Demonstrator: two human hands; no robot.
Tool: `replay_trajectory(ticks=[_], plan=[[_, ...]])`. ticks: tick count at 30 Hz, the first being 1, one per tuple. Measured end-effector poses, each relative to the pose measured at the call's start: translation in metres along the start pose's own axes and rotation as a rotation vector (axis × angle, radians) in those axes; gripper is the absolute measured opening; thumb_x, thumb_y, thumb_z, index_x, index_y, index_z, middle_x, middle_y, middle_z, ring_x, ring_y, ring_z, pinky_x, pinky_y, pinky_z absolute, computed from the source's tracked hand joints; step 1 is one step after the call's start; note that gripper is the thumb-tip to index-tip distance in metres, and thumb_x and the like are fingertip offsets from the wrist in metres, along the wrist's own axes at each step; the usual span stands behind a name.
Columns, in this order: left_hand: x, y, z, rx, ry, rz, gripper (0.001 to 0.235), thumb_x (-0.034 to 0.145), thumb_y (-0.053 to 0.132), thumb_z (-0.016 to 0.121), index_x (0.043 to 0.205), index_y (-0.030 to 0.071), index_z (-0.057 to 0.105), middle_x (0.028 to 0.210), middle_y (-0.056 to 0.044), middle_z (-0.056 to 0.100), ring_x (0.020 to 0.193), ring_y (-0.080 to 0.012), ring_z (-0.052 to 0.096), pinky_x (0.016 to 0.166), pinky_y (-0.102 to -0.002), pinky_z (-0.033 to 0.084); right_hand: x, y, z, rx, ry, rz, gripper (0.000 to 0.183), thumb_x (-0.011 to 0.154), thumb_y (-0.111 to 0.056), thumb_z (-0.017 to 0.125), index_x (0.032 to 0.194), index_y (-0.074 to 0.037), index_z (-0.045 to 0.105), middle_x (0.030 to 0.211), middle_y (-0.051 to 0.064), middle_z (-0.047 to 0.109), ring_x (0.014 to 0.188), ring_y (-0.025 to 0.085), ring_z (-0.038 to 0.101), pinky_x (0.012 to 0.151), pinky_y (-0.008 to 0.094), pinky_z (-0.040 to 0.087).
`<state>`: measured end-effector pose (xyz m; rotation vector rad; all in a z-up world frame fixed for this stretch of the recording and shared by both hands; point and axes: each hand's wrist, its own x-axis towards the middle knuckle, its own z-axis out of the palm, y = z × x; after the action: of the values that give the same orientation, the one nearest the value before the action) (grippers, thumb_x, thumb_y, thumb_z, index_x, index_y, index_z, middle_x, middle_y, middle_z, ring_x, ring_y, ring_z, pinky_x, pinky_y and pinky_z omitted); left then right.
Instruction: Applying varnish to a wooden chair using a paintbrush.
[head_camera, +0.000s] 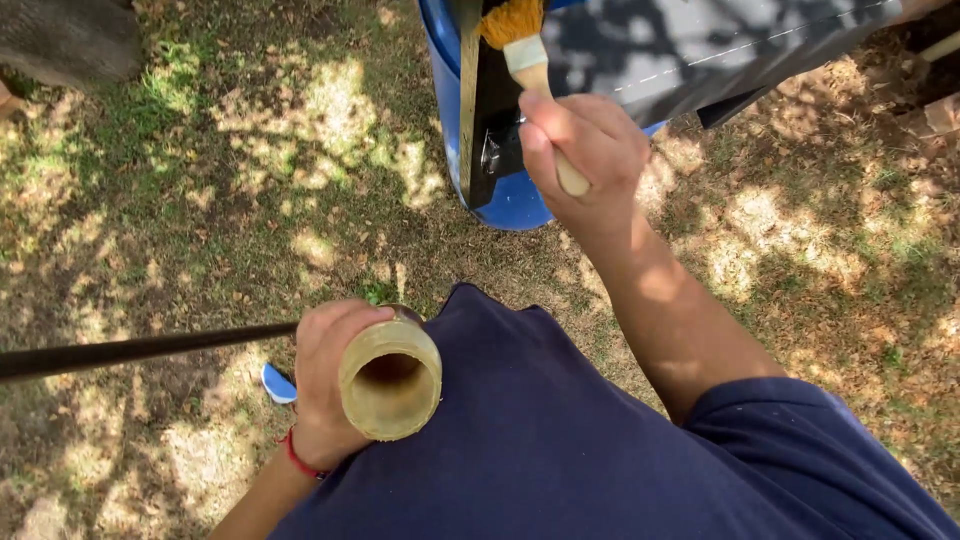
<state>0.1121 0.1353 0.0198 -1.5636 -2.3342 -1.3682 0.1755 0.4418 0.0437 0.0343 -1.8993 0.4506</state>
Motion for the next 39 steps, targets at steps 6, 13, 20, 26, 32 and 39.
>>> replay_trajectory(ticks=[6, 13, 20, 26, 32, 39], plan=[[-0.021, 0.02, 0.011, 0.009, 0.059, -0.117, 0.058, 0.071, 0.044, 0.082, 0.115, 0.01, 0.063, 0.115, -0.008, 0.064, 0.111, -0.0266, 0.061, 0.103, -0.04, 0.041, -0.061, 0.019, 0.012, 0.05, -0.107, 0.18, 0.018, 0.099, -0.005, 0.061, 0.09, 0.007, 0.072, 0.079, 0.013, 0.068, 0.063, 0.024, 0.056, 0.06, 0.035, 0.049], [-0.035, 0.048, 0.014, 0.059, 0.166, -0.06, 0.06, 0.074, 0.038, 0.085, 0.115, 0.004, 0.059, 0.116, -0.009, 0.065, 0.108, -0.0284, 0.062, 0.099, -0.041, 0.045, -0.088, 0.024, 0.017, 0.038, -0.294, 0.368, 0.029, 0.101, -0.021, 0.061, 0.081, -0.004, 0.071, 0.095, 0.003, 0.076, 0.078, 0.018, 0.071, 0.069, 0.034, 0.055], [-0.044, 0.046, 0.018, 0.024, 0.151, -0.073, 0.053, 0.078, 0.038, 0.079, 0.116, 0.005, 0.061, 0.114, -0.01, 0.064, 0.108, -0.0271, 0.06, 0.1, -0.04, 0.043, -0.019, -0.008, -0.009, 0.103, -0.12, 0.171, 0.026, 0.099, -0.004, 0.061, 0.075, 0.002, 0.067, 0.062, 0.008, 0.061, 0.052, 0.018, 0.056, 0.048, 0.032, 0.043], [-0.049, 0.043, 0.012, 0.021, 0.139, -0.057, 0.044, 0.083, 0.032, 0.077, 0.113, 0.004, 0.063, 0.114, -0.009, 0.064, 0.105, -0.0265, 0.061, 0.099, -0.039, 0.043, -0.029, 0.001, 0.006, 0.09, -0.038, 0.077, 0.019, 0.105, -0.01, 0.059, 0.105, 0.006, 0.07, 0.077, 0.013, 0.068, 0.061, 0.021, 0.056, 0.055, 0.033, 0.043], [-0.063, 0.015, -0.013, 0.0, 0.029, -0.137, 0.046, 0.082, 0.038, 0.075, 0.114, 0.007, 0.064, 0.116, -0.007, 0.063, 0.111, -0.0258, 0.059, 0.105, -0.04, 0.041, -0.117, 0.008, 0.015, 0.187, -0.163, 0.46, 0.049, 0.103, -0.046, 0.054, 0.114, 0.0, 0.069, 0.097, 0.014, 0.073, 0.087, 0.023, 0.073, 0.071, 0.031, 0.06], [-0.055, -0.028, -0.056, 0.018, -0.097, -0.104, 0.054, 0.078, 0.039, 0.079, 0.116, 0.003, 0.064, 0.114, -0.014, 0.064, 0.108, -0.0303, 0.059, 0.101, -0.042, 0.044, -0.18, -0.051, -0.013, 0.673, -0.245, 1.014, 0.028, 0.108, -0.01, 0.042, 0.132, -0.006, 0.056, 0.116, 0.012, 0.064, 0.097, 0.02, 0.063, 0.071, 0.024, 0.054]])
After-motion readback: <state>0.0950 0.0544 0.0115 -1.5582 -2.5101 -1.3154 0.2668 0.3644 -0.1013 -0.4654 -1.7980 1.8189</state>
